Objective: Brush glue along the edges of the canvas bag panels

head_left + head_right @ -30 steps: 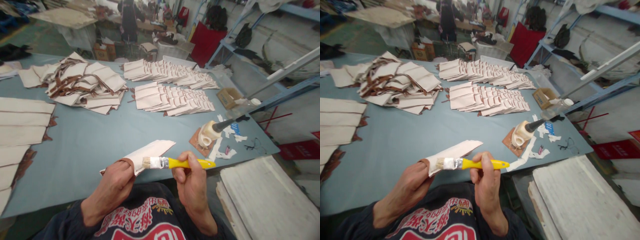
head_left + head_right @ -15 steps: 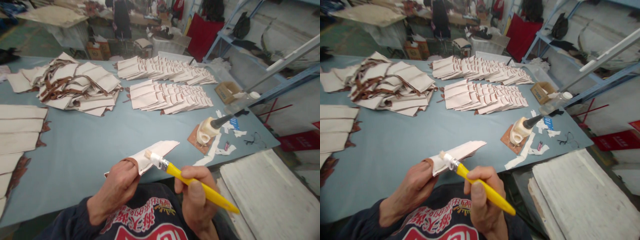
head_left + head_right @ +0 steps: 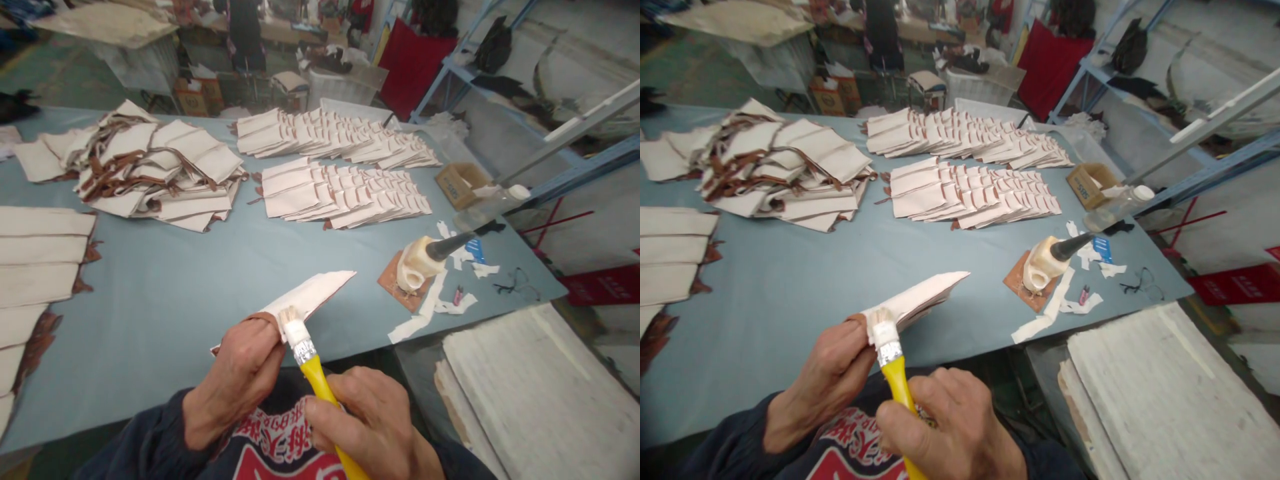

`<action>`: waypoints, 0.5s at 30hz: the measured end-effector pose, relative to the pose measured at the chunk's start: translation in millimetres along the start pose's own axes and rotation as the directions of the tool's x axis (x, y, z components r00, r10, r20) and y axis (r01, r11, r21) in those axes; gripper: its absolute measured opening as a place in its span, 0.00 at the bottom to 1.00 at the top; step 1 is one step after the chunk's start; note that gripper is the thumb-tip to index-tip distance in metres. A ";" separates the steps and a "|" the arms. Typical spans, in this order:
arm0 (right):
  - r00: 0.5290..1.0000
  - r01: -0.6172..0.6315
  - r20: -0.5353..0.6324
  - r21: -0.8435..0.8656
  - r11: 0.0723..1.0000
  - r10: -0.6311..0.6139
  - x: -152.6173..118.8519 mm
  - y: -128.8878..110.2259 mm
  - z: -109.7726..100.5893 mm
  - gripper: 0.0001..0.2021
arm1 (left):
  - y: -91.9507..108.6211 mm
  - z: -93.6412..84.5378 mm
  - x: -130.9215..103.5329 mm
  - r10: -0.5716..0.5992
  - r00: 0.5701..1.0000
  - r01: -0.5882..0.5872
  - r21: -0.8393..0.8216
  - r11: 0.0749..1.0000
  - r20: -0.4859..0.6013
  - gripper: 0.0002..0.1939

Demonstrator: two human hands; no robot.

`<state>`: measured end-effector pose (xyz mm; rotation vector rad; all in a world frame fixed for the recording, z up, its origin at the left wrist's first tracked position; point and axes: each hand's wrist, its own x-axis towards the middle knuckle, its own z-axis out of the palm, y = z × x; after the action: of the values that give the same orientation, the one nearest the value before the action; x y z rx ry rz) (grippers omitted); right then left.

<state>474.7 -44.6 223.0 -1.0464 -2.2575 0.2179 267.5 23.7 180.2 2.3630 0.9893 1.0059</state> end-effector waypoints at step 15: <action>0.469 -0.257 -0.059 0.945 0.200 0.881 22.4 -7.5 33.8 0.10 | -18.3 -3.4 -4.7 0.038 0.995 -0.021 0.187 0.982 -0.088 0.14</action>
<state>438.6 -29.5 210.1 -1.1294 -0.6853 1.0785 254.3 32.9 169.7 2.5076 1.1300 1.0835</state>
